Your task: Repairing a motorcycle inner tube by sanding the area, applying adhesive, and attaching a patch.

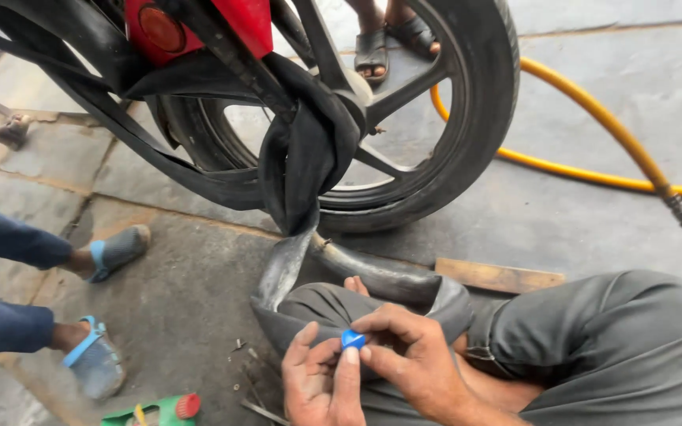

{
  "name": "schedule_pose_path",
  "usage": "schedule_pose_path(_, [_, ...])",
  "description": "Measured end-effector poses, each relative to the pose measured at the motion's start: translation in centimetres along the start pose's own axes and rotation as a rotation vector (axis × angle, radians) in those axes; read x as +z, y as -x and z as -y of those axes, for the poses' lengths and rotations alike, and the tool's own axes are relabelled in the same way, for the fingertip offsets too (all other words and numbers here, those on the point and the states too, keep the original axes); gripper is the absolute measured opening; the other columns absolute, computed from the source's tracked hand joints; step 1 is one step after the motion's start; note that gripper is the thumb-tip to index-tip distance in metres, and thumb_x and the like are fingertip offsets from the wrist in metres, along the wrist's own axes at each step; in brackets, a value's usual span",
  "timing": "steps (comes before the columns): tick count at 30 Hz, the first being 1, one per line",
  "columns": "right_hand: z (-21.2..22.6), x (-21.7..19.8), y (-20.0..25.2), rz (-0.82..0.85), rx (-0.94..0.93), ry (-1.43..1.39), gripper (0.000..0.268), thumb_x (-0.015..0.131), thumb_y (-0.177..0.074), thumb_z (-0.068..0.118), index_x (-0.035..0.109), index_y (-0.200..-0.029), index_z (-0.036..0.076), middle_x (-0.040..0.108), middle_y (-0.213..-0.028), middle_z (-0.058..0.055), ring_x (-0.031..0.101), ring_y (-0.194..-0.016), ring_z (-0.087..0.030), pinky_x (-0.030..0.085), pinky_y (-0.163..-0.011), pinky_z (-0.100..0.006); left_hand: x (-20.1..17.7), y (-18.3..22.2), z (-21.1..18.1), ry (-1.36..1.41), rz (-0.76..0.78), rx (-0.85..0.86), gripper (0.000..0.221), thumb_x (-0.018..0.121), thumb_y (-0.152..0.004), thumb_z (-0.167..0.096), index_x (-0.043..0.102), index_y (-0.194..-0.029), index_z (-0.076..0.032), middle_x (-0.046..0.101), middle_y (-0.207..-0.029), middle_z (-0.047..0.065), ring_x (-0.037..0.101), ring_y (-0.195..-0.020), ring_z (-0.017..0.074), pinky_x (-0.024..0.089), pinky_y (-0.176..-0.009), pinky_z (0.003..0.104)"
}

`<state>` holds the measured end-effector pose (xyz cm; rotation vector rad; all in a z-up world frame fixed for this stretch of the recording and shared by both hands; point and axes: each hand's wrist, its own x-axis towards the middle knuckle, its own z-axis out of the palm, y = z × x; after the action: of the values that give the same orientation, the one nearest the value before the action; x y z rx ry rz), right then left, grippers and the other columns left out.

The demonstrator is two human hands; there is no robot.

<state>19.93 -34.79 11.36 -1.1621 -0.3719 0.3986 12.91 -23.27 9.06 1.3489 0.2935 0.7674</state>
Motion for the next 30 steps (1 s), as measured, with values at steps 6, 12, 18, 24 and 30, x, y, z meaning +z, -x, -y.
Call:
schedule_pose_path(6, [0.9, -1.9, -0.6, 0.16, 0.12, -0.138, 0.033, 0.069, -0.079, 0.008, 0.075, -0.109, -0.003, 0.067, -0.101, -0.007, 0.064, -0.097, -0.016, 0.05, -0.087, -0.032, 1.2, -0.5, -2.6, -0.631, -0.029, 0.344, 0.062, 0.076, -0.077, 0.007, 0.053, -0.134, 0.008, 0.078, -0.087, 0.012, 0.079, -0.078, 0.0209, 0.064, -0.077, 0.035])
schedule_pose_path(12, [0.2, -1.6, -0.9, 0.088, 0.232, -0.286, 0.024, 0.068, -0.084, 0.013, 0.077, -0.097, -0.005, 0.078, -0.095, -0.013, 0.069, -0.101, -0.019, 0.049, -0.098, -0.035, 0.9, -1.7, -4.5, -0.751, 0.253, 0.58, 0.062, 0.077, -0.085, 0.005, 0.048, -0.14, 0.01, 0.077, -0.095, 0.013, 0.082, -0.091, 0.0219, 0.063, -0.079, 0.034])
schedule_pose_path(18, [-3.6, -4.0, -1.4, 0.034, 0.179, 0.031, 0.025, 0.066, -0.089, 0.018, 0.077, -0.086, -0.004, 0.074, -0.083, -0.008, 0.065, -0.084, -0.015, 0.052, -0.079, -0.032, 0.5, -1.4, -1.4, -0.715, 0.234, 0.555, 0.06, 0.073, -0.08, 0.001, 0.056, -0.137, 0.01, 0.078, -0.085, 0.011, 0.082, -0.081, 0.0212, 0.066, -0.077, 0.033])
schedule_pose_path(24, [-6.8, -8.3, -4.3, -0.032, 0.376, 0.112, 0.024, 0.069, -0.087, 0.021, 0.075, -0.092, -0.003, 0.074, -0.081, -0.012, 0.071, -0.084, -0.021, 0.053, -0.081, -0.036, 0.1, -1.9, 0.1, -0.482, 0.212, 0.072, 0.063, 0.076, -0.085, -0.002, 0.051, -0.141, 0.008, 0.083, -0.086, 0.018, 0.083, -0.079, 0.0218, 0.068, -0.074, 0.031])
schedule_pose_path(30, [1.4, -15.2, -5.9, -0.306, 0.238, 0.924, 0.027, 0.071, -0.094, 0.021, 0.081, -0.112, 0.003, 0.077, -0.093, -0.016, 0.074, -0.082, -0.028, 0.057, -0.079, -0.041, -0.2, -3.0, -1.7, -0.177, -0.05, 0.018, 0.078, 0.077, -0.069, 0.0, 0.048, -0.141, 0.007, 0.073, -0.093, 0.019, 0.073, -0.073, 0.0191, 0.063, -0.07, 0.035])
